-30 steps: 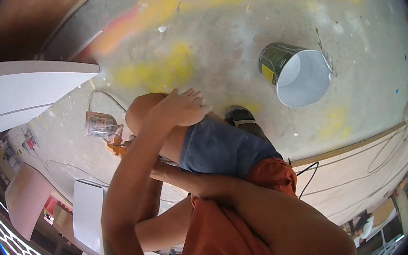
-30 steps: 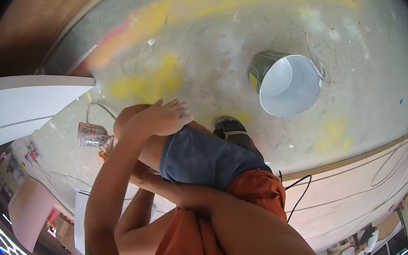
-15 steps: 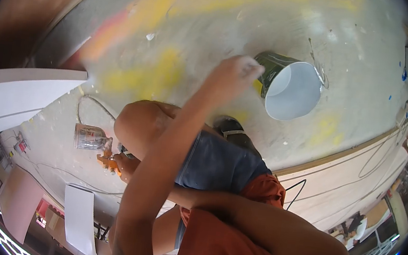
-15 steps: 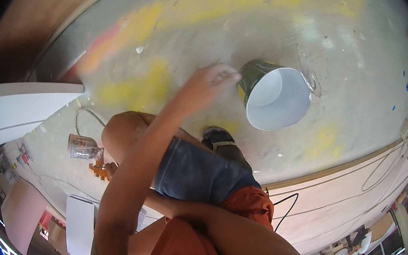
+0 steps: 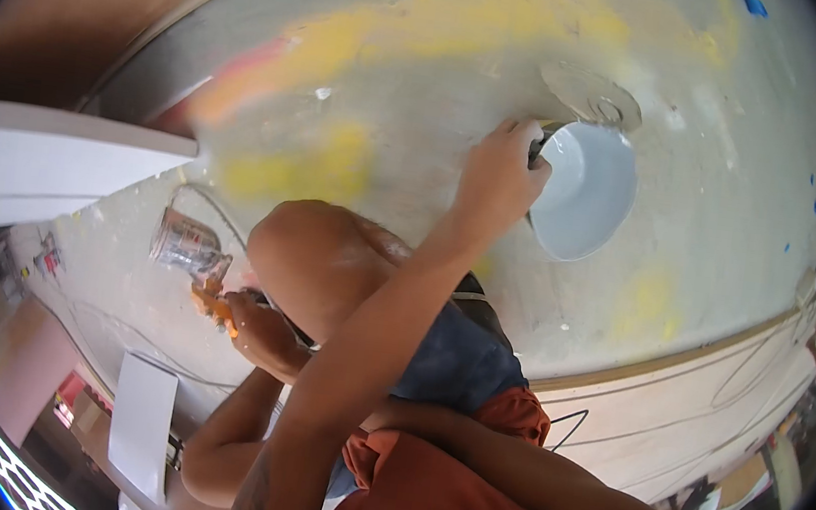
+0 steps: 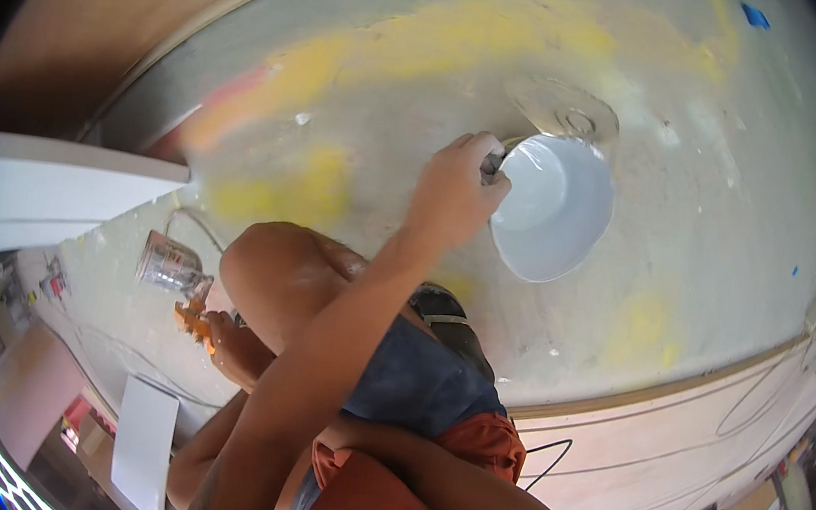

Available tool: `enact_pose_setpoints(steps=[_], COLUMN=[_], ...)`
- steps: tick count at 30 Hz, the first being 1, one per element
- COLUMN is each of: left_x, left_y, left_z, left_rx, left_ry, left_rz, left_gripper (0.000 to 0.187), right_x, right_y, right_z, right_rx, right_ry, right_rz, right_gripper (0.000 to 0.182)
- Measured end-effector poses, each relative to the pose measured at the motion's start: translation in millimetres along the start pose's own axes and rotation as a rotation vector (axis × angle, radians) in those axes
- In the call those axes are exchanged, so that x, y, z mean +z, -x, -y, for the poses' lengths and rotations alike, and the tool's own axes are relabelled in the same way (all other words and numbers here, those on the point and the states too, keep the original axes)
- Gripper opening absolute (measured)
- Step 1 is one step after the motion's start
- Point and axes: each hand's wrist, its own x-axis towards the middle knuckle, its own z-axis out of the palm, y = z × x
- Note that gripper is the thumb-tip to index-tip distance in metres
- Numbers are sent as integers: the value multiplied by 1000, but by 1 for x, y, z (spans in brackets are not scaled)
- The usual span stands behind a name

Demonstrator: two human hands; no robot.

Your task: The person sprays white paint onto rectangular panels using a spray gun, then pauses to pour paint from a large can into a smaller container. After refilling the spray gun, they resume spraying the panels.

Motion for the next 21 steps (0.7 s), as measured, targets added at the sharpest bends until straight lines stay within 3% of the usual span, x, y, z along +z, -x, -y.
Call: enact_pose_setpoints(steps=[2,6,7,9,12,13,14,15,16,17,19,20,21], left_x=[8,48,56,38,-78,-124,-171,-211,-254,-293,-364,-394,-411], left_y=[6,29,39,60,79,92,109,134,155,186,242,272,295], left_z=[9,3,-3,-23,-59,-70,-71,-68,-68,-69,-68,-53,-35], left_rx=[-139,-168,-328,-388,-129,15,-22,-68,13,-213,-407,-468,-527], left_ry=[248,339,523,673,607,480,267,336,224,299,197,133,74], left_rz=[-124,-252,-130,47,323,255,331,317,201,117,-31,-152,-270], left_gripper=[21,35,37,38,28,20,15,15,13,13,18,30,42], right_x=[2,-1,-2,-6,-5,-7,-7,-7,-9,-13,-21,-36,-43], right_y=[4,4,5,-3,2,0,-1,-2,-4,-5,-10,-10,-11], right_z=[1,0,1,4,2,0,0,2,4,6,16,34,44], right_rx=[-2,1,-5,-1,-14,-25,-42,-61,-88,-108,-157,-39,-51], right_ry=[-6,-10,-7,-16,-20,-23,-29,-34,-42,-57,-89,-144,-145], right_rz=[0,-14,-18,-41,-98,-120,-139,-155,-172,-179,-173,-75,-59], right_gripper=[29,28,28,28,28,28,28,28,28,28,28,25,27])
